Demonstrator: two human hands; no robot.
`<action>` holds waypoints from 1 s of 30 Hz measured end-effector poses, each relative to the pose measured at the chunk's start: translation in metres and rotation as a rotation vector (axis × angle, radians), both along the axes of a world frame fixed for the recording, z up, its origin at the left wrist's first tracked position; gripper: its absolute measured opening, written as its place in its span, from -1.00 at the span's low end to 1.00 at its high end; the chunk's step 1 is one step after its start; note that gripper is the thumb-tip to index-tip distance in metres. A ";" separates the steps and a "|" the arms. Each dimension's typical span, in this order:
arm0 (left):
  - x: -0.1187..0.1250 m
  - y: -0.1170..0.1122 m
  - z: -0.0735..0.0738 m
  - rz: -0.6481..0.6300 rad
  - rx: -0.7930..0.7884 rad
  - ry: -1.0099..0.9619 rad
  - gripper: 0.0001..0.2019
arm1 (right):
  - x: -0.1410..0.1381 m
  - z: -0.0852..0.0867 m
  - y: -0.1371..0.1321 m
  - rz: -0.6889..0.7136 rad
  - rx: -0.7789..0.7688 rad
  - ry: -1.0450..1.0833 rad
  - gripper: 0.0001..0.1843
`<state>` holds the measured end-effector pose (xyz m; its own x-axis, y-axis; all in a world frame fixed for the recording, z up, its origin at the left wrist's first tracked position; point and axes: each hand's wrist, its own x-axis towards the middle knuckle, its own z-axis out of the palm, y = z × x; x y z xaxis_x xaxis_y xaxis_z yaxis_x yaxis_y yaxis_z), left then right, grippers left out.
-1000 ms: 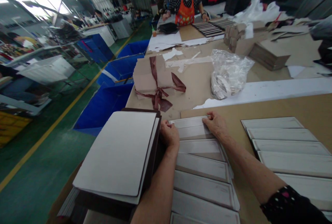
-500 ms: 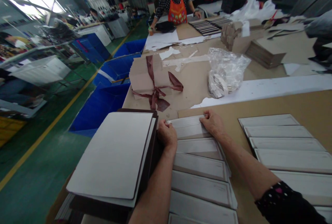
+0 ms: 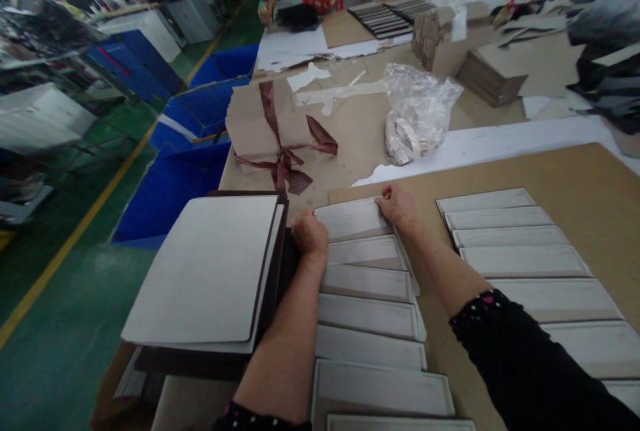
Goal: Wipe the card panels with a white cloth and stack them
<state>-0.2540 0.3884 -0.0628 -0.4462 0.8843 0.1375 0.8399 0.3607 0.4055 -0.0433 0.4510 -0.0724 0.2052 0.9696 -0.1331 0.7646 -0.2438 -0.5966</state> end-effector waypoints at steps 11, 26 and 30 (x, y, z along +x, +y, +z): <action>0.010 -0.147 0.021 -0.425 0.188 -0.052 -0.63 | 0.038 0.041 -0.161 -0.060 0.066 0.336 -0.60; -0.017 -0.270 -0.010 -0.177 0.001 -0.272 -0.60 | 0.021 0.003 -0.283 -0.142 -0.065 0.514 -0.54; -0.021 -0.265 -0.005 -0.154 -0.025 -0.319 -0.61 | 0.023 0.002 -0.281 -0.193 -0.106 0.612 -0.49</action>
<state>-0.2751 0.1235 -0.0680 -0.3248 0.9457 -0.0097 0.7178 0.2532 0.6486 -0.0205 0.1704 -0.0708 0.2312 0.8980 -0.3743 0.2302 -0.4243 -0.8758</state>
